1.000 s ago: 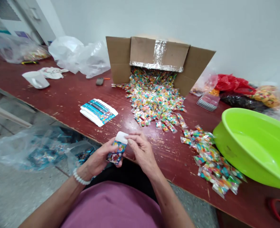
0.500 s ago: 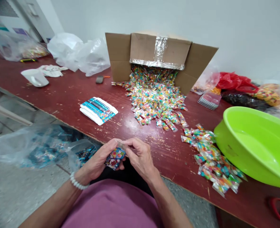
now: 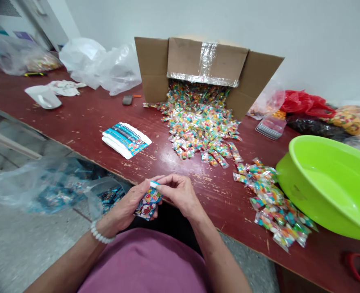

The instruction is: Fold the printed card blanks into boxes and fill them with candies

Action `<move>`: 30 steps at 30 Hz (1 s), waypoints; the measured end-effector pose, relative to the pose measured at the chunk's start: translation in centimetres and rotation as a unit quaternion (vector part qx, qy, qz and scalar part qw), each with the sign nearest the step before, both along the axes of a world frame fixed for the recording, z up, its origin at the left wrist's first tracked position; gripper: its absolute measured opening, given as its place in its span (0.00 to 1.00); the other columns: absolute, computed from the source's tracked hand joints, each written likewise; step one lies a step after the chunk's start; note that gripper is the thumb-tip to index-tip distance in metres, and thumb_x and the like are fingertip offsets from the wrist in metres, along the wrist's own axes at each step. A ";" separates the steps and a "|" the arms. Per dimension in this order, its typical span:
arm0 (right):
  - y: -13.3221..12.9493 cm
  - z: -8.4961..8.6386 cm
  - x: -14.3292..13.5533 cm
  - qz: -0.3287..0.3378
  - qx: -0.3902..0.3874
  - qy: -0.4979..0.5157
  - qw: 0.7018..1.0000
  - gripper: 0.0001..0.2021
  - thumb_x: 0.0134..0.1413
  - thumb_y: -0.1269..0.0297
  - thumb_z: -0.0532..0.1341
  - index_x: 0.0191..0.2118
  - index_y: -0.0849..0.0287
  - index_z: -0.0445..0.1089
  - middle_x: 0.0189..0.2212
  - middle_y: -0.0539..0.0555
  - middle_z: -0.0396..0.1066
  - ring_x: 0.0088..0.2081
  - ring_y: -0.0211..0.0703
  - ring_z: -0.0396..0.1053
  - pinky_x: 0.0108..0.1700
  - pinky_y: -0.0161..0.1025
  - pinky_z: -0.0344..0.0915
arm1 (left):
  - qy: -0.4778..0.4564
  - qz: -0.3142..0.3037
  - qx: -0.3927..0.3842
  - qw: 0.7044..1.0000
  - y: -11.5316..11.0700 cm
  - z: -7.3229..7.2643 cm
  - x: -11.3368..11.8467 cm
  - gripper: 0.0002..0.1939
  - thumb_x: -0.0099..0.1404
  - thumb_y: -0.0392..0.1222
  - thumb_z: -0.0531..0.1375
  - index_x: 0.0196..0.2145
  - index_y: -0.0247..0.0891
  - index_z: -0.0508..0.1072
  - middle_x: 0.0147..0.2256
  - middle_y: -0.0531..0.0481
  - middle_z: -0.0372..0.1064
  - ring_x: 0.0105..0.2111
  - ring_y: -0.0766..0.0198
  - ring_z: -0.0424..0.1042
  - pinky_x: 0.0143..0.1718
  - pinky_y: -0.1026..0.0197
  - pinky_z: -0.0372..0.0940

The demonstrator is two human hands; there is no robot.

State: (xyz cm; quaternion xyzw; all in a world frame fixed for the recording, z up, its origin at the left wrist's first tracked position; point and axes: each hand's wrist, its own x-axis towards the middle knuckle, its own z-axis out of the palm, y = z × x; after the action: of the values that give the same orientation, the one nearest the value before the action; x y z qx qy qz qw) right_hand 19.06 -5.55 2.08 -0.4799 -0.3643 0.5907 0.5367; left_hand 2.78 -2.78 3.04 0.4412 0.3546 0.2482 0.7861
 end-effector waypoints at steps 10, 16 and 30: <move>-0.6 0.5 0.1 0.031 0.067 -0.071 0.995 0.08 0.52 0.61 0.69 0.30 0.60 0.76 0.43 0.57 0.79 0.27 0.38 0.73 0.29 0.36 0.70 | -0.007 0.011 -0.074 0.997 0.5 -1.3 0.3 0.40 0.63 0.69 0.55 0.63 0.39 0.67 0.25 0.50 0.70 0.16 0.67 0.67 0.15 0.65 0.64; -0.5 0.6 0.0 0.018 0.085 -0.073 0.994 0.06 0.53 0.64 0.68 0.29 0.59 0.74 0.40 0.55 0.79 0.35 0.41 0.76 0.35 0.37 0.72 | 0.001 -0.002 -0.065 0.998 0.5 -1.1 0.0 0.42 0.61 0.71 0.56 0.61 0.38 0.69 0.26 0.50 0.70 0.16 0.69 0.66 0.15 0.67 0.64; -2.2 -3.5 -2.0 0.040 0.103 -0.197 0.974 0.09 0.60 0.60 0.64 0.45 0.51 0.73 0.48 0.54 0.71 0.43 0.44 0.72 0.46 0.42 0.69 | 0.006 0.064 -0.036 0.997 0.3 -2.5 -1.0 0.26 0.64 0.58 0.59 0.52 0.39 0.77 0.32 0.48 0.73 0.19 0.71 0.65 0.17 0.68 0.60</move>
State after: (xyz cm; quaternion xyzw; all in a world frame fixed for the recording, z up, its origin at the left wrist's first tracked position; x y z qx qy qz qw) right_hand 17.08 -7.78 -1.45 -0.5139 -0.5411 0.4645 0.4768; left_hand 1.75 -2.51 0.52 0.3903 0.3958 0.2823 0.7819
